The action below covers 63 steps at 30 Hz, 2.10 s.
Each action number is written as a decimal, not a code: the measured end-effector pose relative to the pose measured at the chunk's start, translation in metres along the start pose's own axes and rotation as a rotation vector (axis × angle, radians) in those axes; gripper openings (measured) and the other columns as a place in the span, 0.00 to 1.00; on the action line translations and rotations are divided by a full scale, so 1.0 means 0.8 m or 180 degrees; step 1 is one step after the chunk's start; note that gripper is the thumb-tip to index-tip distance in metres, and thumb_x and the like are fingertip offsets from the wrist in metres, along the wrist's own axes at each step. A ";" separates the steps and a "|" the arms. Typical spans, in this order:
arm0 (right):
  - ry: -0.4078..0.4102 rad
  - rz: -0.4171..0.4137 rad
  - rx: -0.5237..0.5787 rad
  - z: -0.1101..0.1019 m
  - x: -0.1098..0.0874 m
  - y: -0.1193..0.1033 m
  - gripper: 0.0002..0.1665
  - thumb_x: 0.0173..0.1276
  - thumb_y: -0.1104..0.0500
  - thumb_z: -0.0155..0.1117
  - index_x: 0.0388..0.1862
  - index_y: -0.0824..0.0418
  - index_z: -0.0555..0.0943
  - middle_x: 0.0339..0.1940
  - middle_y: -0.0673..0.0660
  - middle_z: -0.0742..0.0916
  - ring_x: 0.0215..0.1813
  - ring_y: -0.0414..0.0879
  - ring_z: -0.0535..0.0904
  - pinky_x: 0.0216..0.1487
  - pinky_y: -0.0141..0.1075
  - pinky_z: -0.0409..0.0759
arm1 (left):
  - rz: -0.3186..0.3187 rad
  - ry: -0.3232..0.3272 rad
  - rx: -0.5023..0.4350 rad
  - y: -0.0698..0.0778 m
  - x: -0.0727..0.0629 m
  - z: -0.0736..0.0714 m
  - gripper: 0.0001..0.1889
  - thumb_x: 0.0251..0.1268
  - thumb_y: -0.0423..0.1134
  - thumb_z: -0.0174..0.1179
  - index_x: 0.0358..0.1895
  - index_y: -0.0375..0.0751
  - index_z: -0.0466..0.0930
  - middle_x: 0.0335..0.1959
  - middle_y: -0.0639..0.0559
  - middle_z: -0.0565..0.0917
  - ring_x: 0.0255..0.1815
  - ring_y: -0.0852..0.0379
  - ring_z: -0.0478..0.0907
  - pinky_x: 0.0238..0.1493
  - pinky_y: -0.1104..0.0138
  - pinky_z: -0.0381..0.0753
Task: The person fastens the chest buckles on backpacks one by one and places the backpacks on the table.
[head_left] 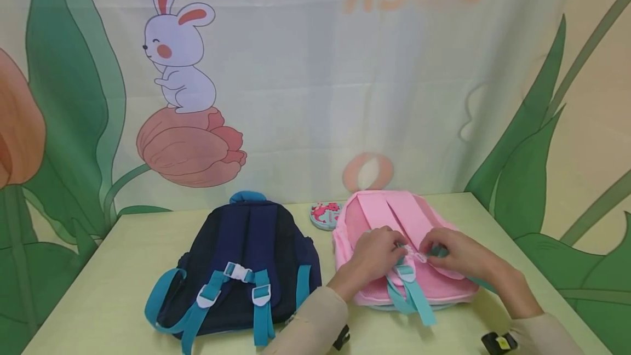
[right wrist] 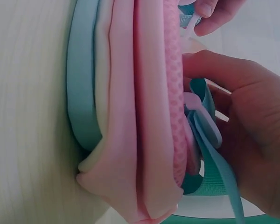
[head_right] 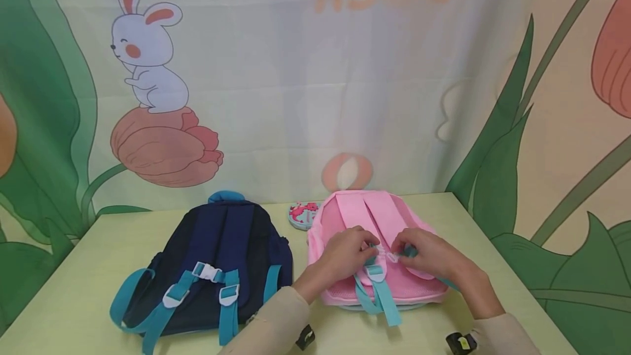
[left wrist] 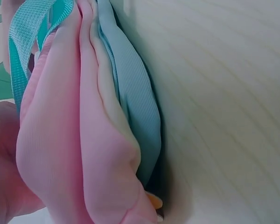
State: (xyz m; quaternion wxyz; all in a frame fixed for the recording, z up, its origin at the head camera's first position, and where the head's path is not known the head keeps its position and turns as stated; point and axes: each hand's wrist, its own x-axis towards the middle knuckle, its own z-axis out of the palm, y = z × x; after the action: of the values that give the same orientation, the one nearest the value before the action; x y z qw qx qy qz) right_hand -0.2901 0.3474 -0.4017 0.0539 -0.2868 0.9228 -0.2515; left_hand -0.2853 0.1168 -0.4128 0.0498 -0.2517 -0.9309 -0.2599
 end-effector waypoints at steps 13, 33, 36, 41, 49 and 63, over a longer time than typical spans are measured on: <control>-0.0044 -0.0052 -0.0666 0.006 0.005 -0.011 0.11 0.59 0.63 0.72 0.41 0.51 0.86 0.40 0.45 0.79 0.42 0.41 0.73 0.44 0.34 0.78 | 0.0004 -0.0070 -0.0091 -0.006 -0.007 -0.006 0.11 0.67 0.47 0.64 0.50 0.53 0.88 0.43 0.62 0.85 0.38 0.69 0.75 0.44 0.74 0.74; 0.0100 0.0100 -0.0243 0.004 0.000 -0.006 0.15 0.60 0.58 0.74 0.45 0.50 0.83 0.42 0.43 0.83 0.42 0.38 0.76 0.46 0.31 0.79 | -0.0064 -0.0222 0.0009 -0.009 -0.010 -0.010 0.14 0.64 0.47 0.66 0.52 0.51 0.87 0.41 0.60 0.83 0.38 0.67 0.75 0.43 0.74 0.74; 0.0149 0.0021 -0.0232 0.005 0.000 -0.006 0.15 0.60 0.58 0.74 0.45 0.50 0.82 0.41 0.43 0.83 0.42 0.39 0.76 0.46 0.31 0.79 | -0.0034 -0.0236 0.0054 -0.008 -0.011 -0.011 0.14 0.65 0.46 0.65 0.53 0.51 0.86 0.41 0.60 0.82 0.37 0.66 0.74 0.43 0.73 0.73; 0.0173 -0.0033 -0.0248 0.005 0.000 -0.007 0.15 0.60 0.58 0.74 0.45 0.50 0.82 0.41 0.44 0.83 0.42 0.40 0.77 0.46 0.31 0.79 | -0.0051 -0.0248 0.0074 -0.007 -0.012 -0.009 0.14 0.66 0.46 0.65 0.53 0.52 0.86 0.42 0.60 0.81 0.37 0.67 0.72 0.44 0.72 0.73; 0.0222 -0.0046 -0.0269 0.004 0.001 -0.008 0.14 0.60 0.60 0.74 0.44 0.51 0.82 0.40 0.44 0.83 0.41 0.39 0.77 0.45 0.31 0.80 | -0.0133 -0.0281 0.0027 -0.009 -0.012 -0.004 0.14 0.66 0.47 0.65 0.54 0.53 0.85 0.42 0.61 0.81 0.37 0.67 0.71 0.46 0.71 0.72; 0.0222 -0.0037 -0.0285 0.003 0.004 -0.016 0.13 0.61 0.60 0.73 0.44 0.51 0.83 0.39 0.43 0.83 0.40 0.39 0.77 0.45 0.31 0.80 | -0.0128 -0.0283 0.0025 -0.009 -0.013 -0.006 0.14 0.66 0.47 0.65 0.54 0.53 0.85 0.42 0.61 0.81 0.36 0.68 0.71 0.45 0.71 0.72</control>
State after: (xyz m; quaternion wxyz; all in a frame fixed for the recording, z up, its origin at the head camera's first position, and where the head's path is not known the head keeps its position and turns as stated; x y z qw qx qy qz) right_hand -0.2857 0.3355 -0.3970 0.0073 -0.2854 0.9328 -0.2201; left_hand -0.2803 0.1043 -0.4143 0.0042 -0.2440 -0.9381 -0.2457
